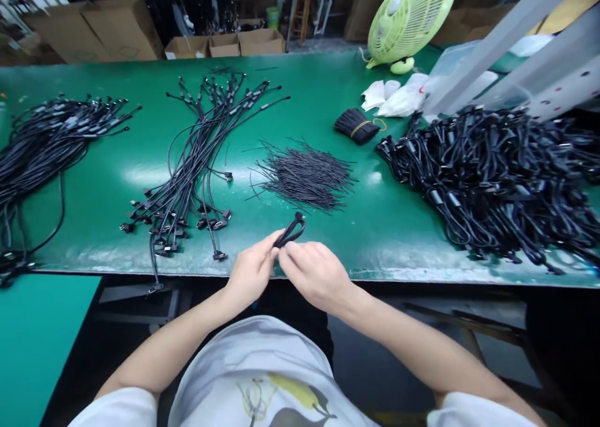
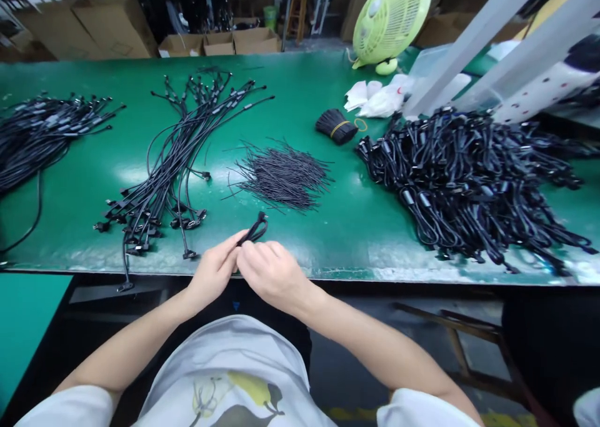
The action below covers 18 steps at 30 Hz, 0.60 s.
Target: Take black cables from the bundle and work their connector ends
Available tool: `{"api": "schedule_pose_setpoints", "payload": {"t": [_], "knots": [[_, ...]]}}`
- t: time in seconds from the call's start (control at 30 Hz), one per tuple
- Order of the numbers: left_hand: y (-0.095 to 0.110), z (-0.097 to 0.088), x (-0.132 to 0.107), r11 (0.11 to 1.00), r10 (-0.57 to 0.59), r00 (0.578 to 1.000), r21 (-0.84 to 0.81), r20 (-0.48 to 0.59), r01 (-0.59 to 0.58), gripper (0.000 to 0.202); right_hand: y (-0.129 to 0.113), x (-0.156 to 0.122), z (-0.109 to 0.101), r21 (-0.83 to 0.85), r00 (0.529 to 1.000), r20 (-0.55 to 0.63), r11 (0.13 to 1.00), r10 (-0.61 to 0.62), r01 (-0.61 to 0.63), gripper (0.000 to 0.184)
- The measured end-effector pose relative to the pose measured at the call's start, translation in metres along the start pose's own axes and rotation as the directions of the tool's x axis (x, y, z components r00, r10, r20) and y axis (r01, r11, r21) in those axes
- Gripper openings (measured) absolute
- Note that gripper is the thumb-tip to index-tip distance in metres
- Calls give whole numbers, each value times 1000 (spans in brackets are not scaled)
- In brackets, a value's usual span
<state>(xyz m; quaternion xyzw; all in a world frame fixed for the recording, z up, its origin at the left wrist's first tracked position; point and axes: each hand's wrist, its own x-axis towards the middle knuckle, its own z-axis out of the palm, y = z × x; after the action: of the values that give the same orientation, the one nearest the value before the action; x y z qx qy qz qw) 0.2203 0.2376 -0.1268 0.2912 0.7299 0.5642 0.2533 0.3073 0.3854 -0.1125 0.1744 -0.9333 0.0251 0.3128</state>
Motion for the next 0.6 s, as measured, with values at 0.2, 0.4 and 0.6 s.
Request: {"api": "schedule_pose_setpoints", "payload": {"t": [0.2, 0.4, 0.6], "knots": [[1, -10, 0, 958, -149, 959, -205, 243, 201, 35, 17, 23, -13, -102, 884, 168, 884, -436, 456, 18], [4, -14, -9, 802, -310, 856, -370, 414, 469, 29, 19, 34, -23, -51, 728, 281, 748, -625, 662, 25], [-2, -10, -11, 727, -364, 830, -429, 422, 536, 29, 8, 30, -19, -80, 701, 311, 717, -642, 692, 36]]}}
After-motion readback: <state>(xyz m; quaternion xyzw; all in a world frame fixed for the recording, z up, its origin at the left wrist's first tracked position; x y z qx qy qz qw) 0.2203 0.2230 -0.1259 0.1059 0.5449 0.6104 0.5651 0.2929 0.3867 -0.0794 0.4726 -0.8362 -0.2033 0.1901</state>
